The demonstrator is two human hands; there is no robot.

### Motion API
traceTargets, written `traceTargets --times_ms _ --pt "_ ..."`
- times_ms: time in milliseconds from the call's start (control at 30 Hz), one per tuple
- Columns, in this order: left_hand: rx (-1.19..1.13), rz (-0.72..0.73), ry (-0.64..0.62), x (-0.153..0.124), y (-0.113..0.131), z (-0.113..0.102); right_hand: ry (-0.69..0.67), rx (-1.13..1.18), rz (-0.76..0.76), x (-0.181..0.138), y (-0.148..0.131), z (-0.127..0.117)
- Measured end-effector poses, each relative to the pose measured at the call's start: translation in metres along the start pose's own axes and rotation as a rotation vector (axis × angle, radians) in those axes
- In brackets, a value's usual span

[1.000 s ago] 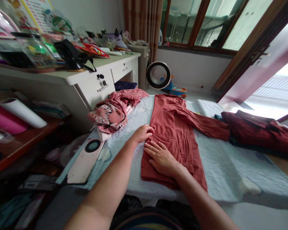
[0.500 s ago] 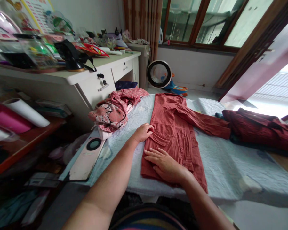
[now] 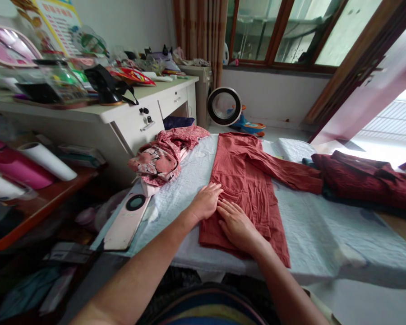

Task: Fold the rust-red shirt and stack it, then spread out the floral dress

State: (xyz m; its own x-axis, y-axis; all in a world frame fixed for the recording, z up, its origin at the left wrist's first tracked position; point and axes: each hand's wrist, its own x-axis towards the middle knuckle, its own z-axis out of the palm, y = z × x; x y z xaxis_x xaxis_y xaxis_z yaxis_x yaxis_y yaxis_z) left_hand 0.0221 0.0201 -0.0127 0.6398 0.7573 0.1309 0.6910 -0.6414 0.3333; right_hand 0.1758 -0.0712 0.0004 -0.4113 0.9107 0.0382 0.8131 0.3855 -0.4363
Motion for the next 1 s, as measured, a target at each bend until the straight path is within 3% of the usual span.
traceTargets --times_ms 200,433,733,867,1000 --pt "0.012 -0.038 -0.006 -0.018 -0.003 0.019 -0.015 -0.061 0.067 -0.007 -0.004 -0.003" --pt "0.059 -0.019 0.011 -0.02 0.0 0.016 0.019 -0.05 0.116 -0.025 0.005 -0.009" --pt "0.056 -0.019 -0.056 -0.022 -0.001 0.012 0.083 -0.041 0.149 -0.04 0.021 -0.014" --pt "0.039 -0.029 -0.051 -0.019 0.001 0.012 0.156 -0.013 0.157 -0.035 0.023 -0.022" --pt "0.061 -0.037 0.064 -0.014 0.013 0.015 0.298 -0.046 0.164 -0.019 0.027 -0.022"
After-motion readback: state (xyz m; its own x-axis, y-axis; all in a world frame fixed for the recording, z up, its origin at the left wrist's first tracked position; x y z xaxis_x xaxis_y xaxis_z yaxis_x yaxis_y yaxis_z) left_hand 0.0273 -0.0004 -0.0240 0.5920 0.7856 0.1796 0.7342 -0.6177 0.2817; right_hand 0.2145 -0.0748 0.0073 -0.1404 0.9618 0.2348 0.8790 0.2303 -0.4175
